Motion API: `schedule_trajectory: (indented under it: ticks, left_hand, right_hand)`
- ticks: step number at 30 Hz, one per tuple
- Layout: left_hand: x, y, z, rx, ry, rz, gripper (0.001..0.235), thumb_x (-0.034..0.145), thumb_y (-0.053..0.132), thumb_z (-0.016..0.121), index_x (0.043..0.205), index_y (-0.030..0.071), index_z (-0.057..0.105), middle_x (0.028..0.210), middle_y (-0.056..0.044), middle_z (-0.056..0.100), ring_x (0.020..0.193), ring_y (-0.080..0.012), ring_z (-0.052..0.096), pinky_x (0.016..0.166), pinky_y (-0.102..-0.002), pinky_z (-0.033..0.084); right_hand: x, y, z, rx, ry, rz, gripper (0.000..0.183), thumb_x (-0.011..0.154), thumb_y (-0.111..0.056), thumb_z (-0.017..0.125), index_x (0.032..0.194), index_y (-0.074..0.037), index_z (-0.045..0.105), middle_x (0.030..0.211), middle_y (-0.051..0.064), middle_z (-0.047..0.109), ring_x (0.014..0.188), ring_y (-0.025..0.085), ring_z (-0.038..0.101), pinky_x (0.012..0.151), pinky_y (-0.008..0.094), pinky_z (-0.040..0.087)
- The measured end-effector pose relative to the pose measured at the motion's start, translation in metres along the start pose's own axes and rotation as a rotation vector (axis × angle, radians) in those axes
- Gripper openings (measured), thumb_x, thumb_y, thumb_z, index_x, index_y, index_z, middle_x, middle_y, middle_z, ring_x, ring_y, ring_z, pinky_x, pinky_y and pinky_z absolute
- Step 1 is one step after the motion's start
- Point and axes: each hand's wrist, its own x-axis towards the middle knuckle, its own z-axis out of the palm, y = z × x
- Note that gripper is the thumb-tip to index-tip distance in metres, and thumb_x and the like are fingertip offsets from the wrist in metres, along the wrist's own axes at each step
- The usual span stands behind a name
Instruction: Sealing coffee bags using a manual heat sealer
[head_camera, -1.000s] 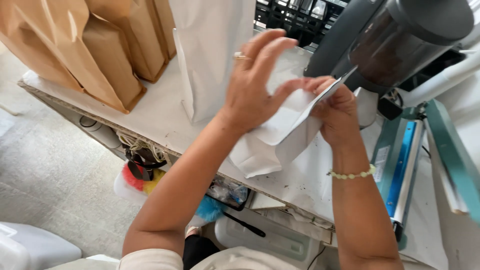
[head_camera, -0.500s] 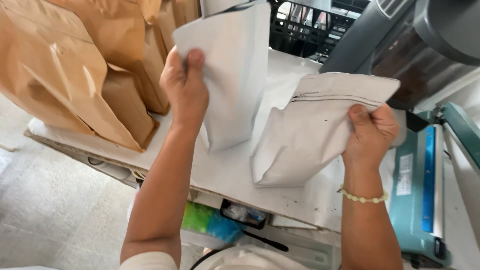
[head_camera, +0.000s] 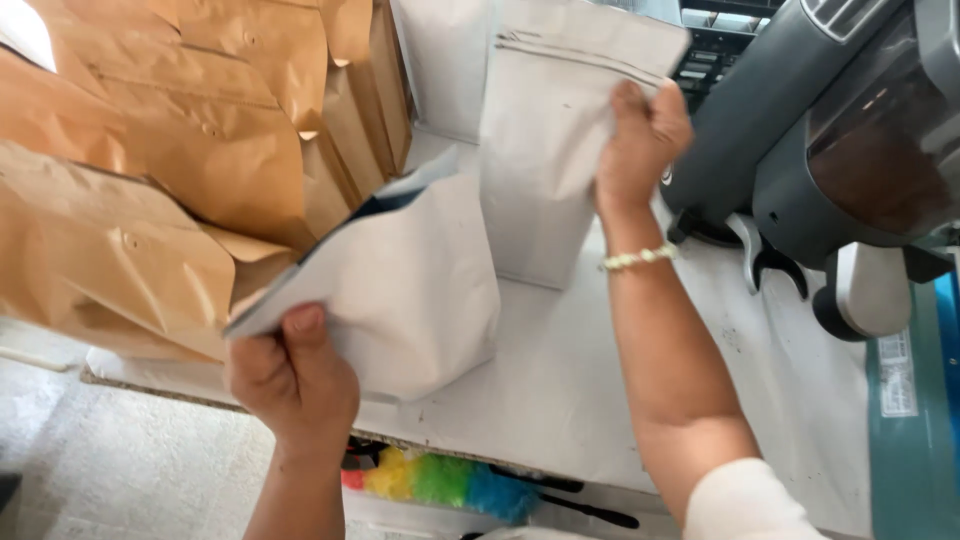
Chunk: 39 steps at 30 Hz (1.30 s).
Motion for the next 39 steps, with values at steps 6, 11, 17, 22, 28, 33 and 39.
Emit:
schedule_trajectory:
  ticks: [6,11,17,22,28,33,39]
  left_hand:
    - [0.007,0.012,0.002,-0.027,-0.072,0.083,0.025,0.107,0.016,0.055,0.114,-0.007,0.060,0.109,-0.022,0.067,0.098,-0.0306,0.066,0.091,-0.038,0.053]
    - [0.014,0.013,0.010,-0.070,-0.064,0.192,0.018,0.107,0.012,0.052,0.104,-0.004,0.059,0.103,-0.019,0.067,0.093,-0.0374,0.069,0.091,-0.051,0.063]
    - [0.024,0.016,0.023,-0.214,-0.125,0.223,0.018,0.107,0.013,0.047,0.104,-0.003,0.055,0.092,-0.016,0.065,0.077,-0.0300,0.066,0.071,-0.042,0.062]
    - [0.028,0.019,0.024,-0.204,-0.134,0.253,0.017,0.106,0.011,0.046,0.100,-0.004,0.052,0.084,-0.017,0.063,0.077,-0.0321,0.069,0.069,-0.046,0.062]
    - [0.029,0.020,0.024,-0.203,-0.129,0.201,0.018,0.103,0.014,0.051,0.092,0.000,0.055,0.080,-0.012,0.065,0.072,-0.0305,0.072,0.069,-0.043,0.061]
    - [0.027,0.019,0.026,-0.192,-0.115,0.192,0.018,0.103,0.014,0.051,0.092,0.001,0.056,0.080,-0.010,0.065,0.072,-0.0293,0.073,0.069,-0.043,0.061]
    - [0.029,0.012,0.029,-0.260,-0.174,0.196,0.015,0.106,0.012,0.047,0.101,0.002,0.057,0.091,-0.015,0.067,0.078,-0.0296,0.069,0.072,-0.044,0.058]
  right_hand:
    - [-0.007,0.021,0.081,-0.058,-0.091,-0.170,0.037,0.101,-0.022,0.063,0.075,-0.014,0.038,0.074,-0.006,0.036,0.071,0.009,0.033,0.067,0.027,0.036]
    - [-0.078,0.021,0.048,-0.116,-0.225,-0.096,0.085,0.100,-0.055,0.072,0.160,-0.012,0.030,0.164,0.009,0.036,0.155,0.024,0.037,0.133,0.044,0.031]
    - [-0.136,0.023,0.042,-0.046,-0.258,0.578,0.118,0.067,-0.001,0.081,0.162,-0.023,0.015,0.158,0.011,0.029,0.102,0.024,0.056,0.062,0.033,0.057]
    - [-0.120,0.057,0.055,-0.233,-0.459,0.500,0.120,0.068,-0.007,0.085,0.163,-0.017,0.012,0.167,0.015,0.031,0.153,0.033,0.030,0.125,0.046,0.025]
    - [-0.122,0.081,0.074,-0.112,-0.488,0.457,0.112,0.078,-0.001,0.077,0.164,-0.020,0.008,0.166,0.011,0.030,0.151,0.028,0.034,0.124,0.038,0.031]
    - [-0.125,0.091,0.070,-0.179,-0.560,0.446,0.112,0.081,0.001,0.075,0.164,-0.023,0.006,0.171,0.009,0.024,0.155,0.029,0.028,0.127,0.040,0.024]
    - [-0.124,0.057,0.045,-0.259,-0.507,0.521,0.107,0.079,-0.016,0.080,0.163,-0.022,0.014,0.170,0.018,0.024,0.156,0.039,0.026,0.121,0.056,0.022]
